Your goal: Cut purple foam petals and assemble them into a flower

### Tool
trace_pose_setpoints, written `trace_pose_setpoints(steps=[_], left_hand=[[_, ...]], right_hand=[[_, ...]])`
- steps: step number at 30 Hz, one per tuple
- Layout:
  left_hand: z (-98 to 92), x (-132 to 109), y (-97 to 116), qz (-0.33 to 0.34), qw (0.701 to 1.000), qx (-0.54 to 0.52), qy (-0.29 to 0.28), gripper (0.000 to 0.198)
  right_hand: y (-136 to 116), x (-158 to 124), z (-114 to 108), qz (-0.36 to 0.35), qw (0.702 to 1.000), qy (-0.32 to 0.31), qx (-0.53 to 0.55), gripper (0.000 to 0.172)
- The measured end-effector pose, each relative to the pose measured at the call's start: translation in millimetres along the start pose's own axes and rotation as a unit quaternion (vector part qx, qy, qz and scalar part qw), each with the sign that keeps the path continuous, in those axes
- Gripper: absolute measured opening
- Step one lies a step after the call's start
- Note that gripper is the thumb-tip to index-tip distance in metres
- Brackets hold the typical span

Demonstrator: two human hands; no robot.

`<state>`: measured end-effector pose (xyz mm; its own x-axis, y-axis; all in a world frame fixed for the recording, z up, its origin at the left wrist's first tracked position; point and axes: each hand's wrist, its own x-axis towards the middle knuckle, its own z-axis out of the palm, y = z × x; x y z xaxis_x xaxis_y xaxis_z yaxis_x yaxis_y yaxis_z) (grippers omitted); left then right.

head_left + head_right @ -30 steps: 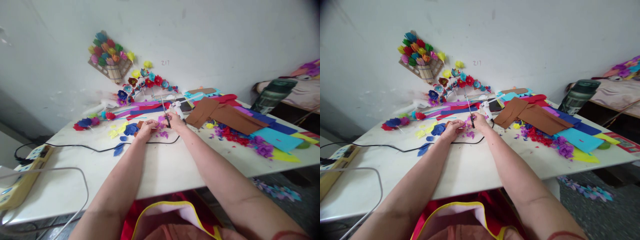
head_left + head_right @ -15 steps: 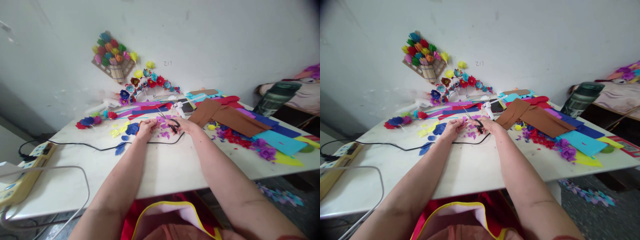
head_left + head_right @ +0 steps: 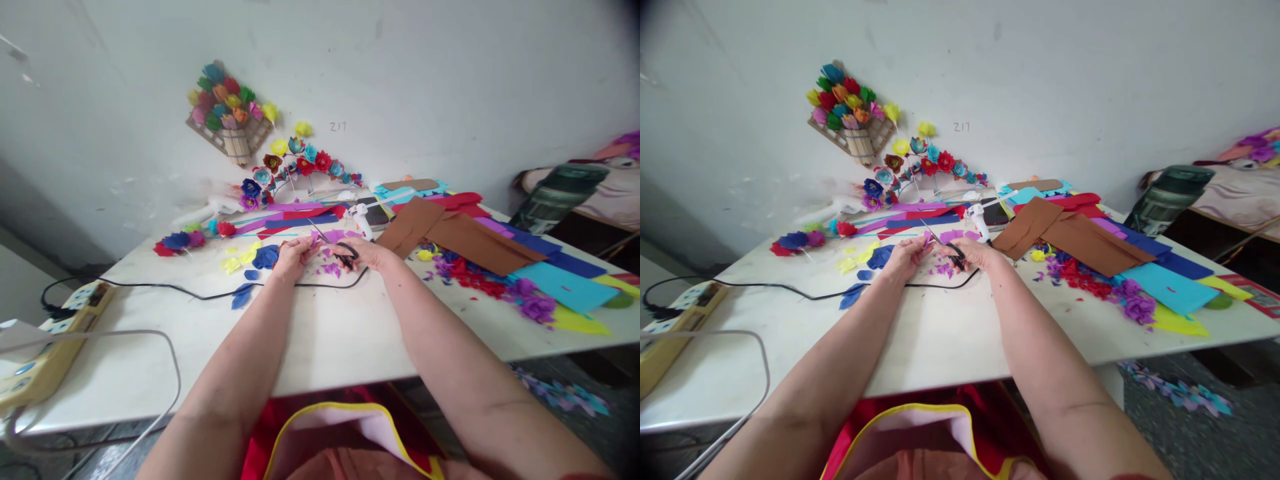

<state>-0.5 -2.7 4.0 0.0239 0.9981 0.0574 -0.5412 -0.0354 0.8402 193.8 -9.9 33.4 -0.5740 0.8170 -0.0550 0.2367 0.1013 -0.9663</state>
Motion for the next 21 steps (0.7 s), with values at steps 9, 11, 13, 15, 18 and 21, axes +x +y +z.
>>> trace_pose_setpoints(steps=[9, 11, 13, 15, 18, 21], left_hand=[[-0.9, 1.4, -0.8, -0.002, 1.000, 0.004, 0.008, 0.015], [-1.0, 2.0, -1.3, 0.001, 1.000, -0.004, 0.007, 0.015], [-0.8, 2.3, -1.5, 0.002, 1.000, -0.010, 0.007, 0.014], [-0.5, 2.4, -1.5, 0.001, 1.000, -0.012, 0.006, 0.014], [-0.2, 2.1, -1.3, -0.001, 1.000, -0.013, 0.009, 0.015], [-0.3, 2.0, -1.4, -0.001, 1.000, -0.014, 0.007, 0.015]], right_hand=[[-3.1, 3.3, 10.9, 0.011, 1.000, 0.016, -0.004, 0.036], [-2.9, 3.4, 11.0, 0.010, 1.000, 0.018, 0.001, 0.036], [-2.9, 3.2, 11.1, 0.010, 1.000, 0.019, 0.009, 0.036], [-3.5, 2.8, 11.7, 0.010, 1.000, 0.019, 0.014, 0.036], [-4.6, 2.9, 12.9, 0.010, 1.000, 0.020, 0.016, 0.035], [-3.9, 4.2, 13.0, 0.007, 1.000, 0.024, 0.013, 0.034]])
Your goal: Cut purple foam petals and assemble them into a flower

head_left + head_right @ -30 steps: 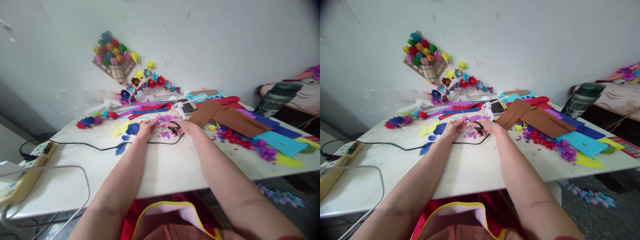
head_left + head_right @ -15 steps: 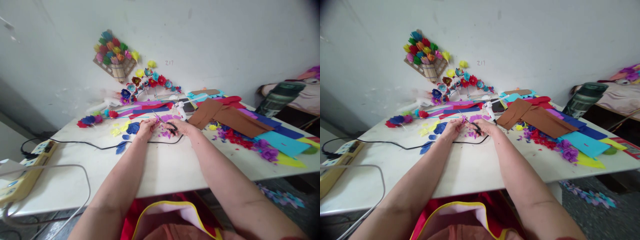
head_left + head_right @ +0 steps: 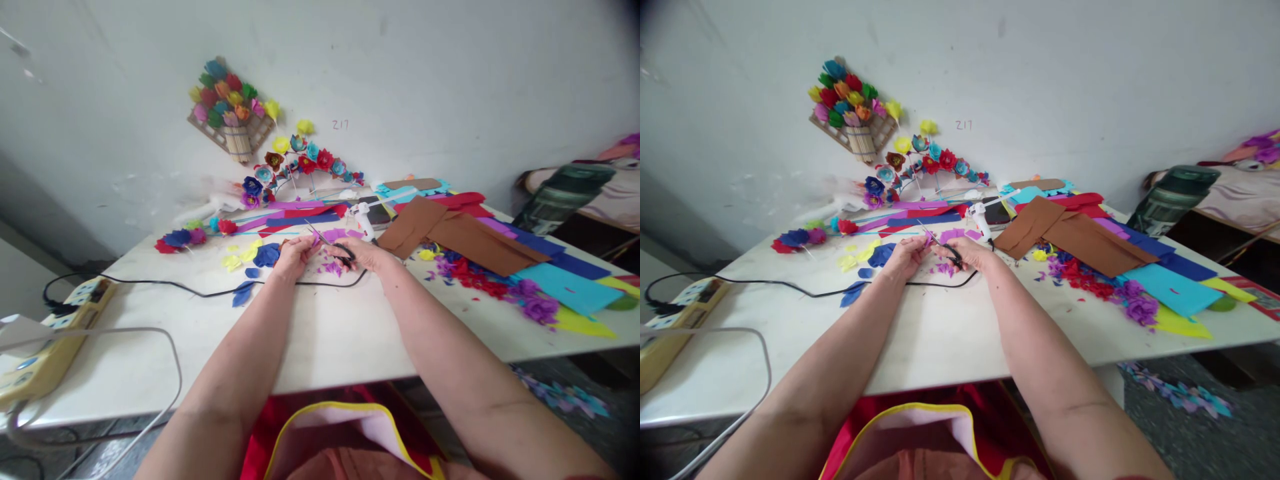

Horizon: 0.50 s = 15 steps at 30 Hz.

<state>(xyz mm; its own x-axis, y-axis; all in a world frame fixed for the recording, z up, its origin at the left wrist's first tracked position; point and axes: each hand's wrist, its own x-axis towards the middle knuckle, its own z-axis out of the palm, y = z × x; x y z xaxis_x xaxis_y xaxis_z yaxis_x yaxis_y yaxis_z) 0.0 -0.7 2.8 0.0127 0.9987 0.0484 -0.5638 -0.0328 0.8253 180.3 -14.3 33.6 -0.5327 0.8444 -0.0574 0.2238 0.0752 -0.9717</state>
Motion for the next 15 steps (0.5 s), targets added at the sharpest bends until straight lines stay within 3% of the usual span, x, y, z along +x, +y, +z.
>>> trace_pose_setpoints(steps=[15], left_hand=[[-2.2, 1.1, 0.2, -0.003, 1.000, -0.008, -0.008, 0.013]], right_hand=[[4.1, 2.6, -2.1, -0.012, 0.999, 0.000, -0.034, 0.030]])
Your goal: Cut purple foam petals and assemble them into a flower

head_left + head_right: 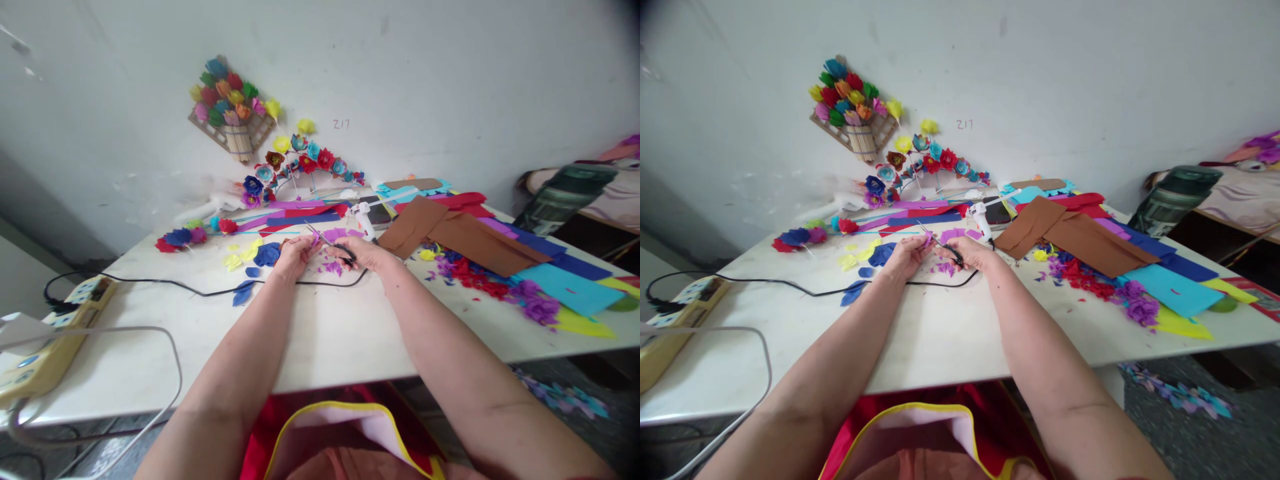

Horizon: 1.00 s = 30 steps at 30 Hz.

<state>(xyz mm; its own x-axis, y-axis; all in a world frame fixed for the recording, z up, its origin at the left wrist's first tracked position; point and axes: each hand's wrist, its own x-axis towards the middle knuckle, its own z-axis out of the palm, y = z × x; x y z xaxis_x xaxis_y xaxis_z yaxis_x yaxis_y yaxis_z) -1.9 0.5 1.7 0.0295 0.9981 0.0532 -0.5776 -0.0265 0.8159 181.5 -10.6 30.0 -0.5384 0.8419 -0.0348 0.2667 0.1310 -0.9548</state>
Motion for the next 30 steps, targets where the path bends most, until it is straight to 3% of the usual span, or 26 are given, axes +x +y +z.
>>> trace_pose_setpoints(steps=[11, 30], left_hand=[[3.5, -2.9, 2.7, -0.005, 1.000, -0.004, 0.002, 0.009], [0.3, -2.0, 2.1, -0.007, 1.000, 0.012, -0.006, 0.011]], right_hand=[[-5.8, -1.7, 2.6, 0.023, 1.000, 0.017, -0.004, 0.027], [-4.6, 2.4, 4.8, -0.017, 0.999, 0.017, 0.035, 0.036]])
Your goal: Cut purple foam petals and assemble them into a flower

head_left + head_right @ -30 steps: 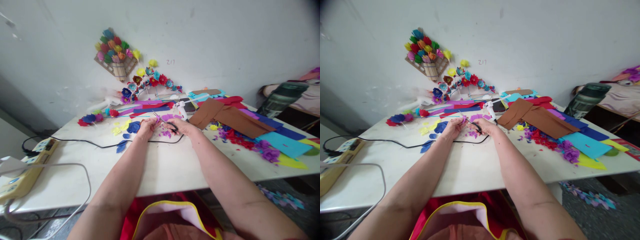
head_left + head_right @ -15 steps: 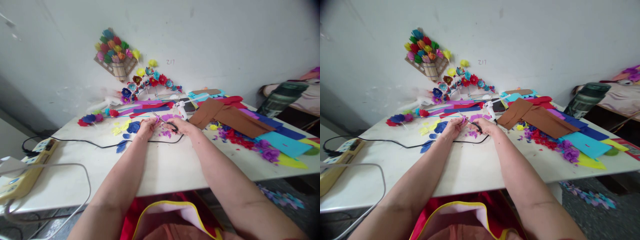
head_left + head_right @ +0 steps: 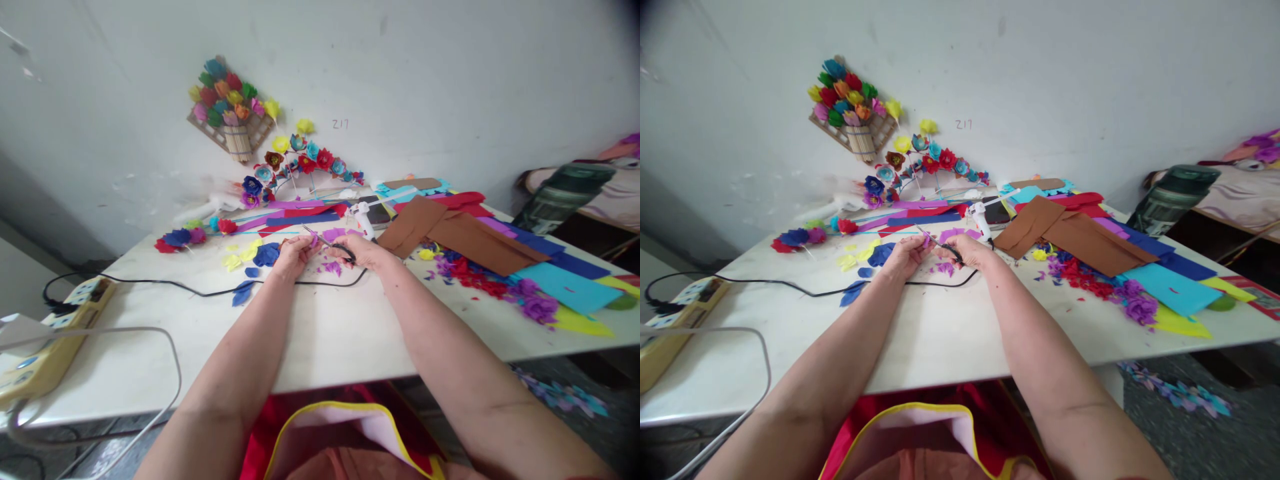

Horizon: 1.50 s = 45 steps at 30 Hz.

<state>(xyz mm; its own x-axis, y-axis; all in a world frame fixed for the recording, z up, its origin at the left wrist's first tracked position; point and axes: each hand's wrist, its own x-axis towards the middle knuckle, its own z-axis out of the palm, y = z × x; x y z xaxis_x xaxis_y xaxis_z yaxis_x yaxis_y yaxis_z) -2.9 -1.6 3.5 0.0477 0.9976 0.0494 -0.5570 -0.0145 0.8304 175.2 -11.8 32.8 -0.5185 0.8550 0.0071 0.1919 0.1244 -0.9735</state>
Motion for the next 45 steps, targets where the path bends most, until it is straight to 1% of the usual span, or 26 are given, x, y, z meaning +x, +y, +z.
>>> trace_pose_setpoints(steps=[3, 7, 11, 14, 18, 23, 34, 40, 45], left_hand=[[0.5, -0.4, 0.5, -0.002, 1.000, 0.004, 0.003, 0.010], [1.6, -1.3, 1.1, -0.006, 1.000, 0.006, 0.003, 0.010], [2.3, -2.6, 1.1, -0.007, 1.000, 0.007, -0.010, 0.013], [3.5, -3.9, 1.3, -0.009, 1.000, 0.013, -0.023, 0.015], [5.0, -5.0, 1.6, -0.019, 0.999, 0.027, -0.026, 0.016], [4.4, -4.1, 0.9, -0.014, 0.999, 0.024, -0.037, 0.019], [4.7, -4.1, 0.1, -0.014, 0.999, 0.036, -0.037, 0.021], [2.0, -3.0, -0.8, -0.006, 0.999, 0.033, -0.035, 0.017], [1.3, -2.8, -1.4, 0.001, 0.999, 0.033, -0.032, 0.013]], right_hand=[[1.9, -0.5, -1.9, 0.003, 1.000, -0.010, 0.002, 0.034], [-2.1, -6.0, -3.1, 0.003, 1.000, -0.027, -0.014, 0.034], [-6.0, -9.6, -3.4, 0.006, 0.999, -0.036, -0.007, 0.035], [-6.2, -9.6, -3.2, 0.006, 0.999, -0.035, -0.011, 0.035], [-5.4, -8.7, -2.9, 0.009, 1.000, -0.027, -0.013, 0.033], [-5.5, -8.4, -2.8, 0.010, 1.000, -0.025, 0.001, 0.034], [-2.6, -5.4, -3.7, 0.005, 1.000, -0.027, -0.003, 0.036], [5.1, 0.2, -4.9, 0.000, 1.000, -0.019, 0.010, 0.032], [2.9, -1.0, -3.5, 0.008, 0.999, -0.017, 0.030, 0.029]])
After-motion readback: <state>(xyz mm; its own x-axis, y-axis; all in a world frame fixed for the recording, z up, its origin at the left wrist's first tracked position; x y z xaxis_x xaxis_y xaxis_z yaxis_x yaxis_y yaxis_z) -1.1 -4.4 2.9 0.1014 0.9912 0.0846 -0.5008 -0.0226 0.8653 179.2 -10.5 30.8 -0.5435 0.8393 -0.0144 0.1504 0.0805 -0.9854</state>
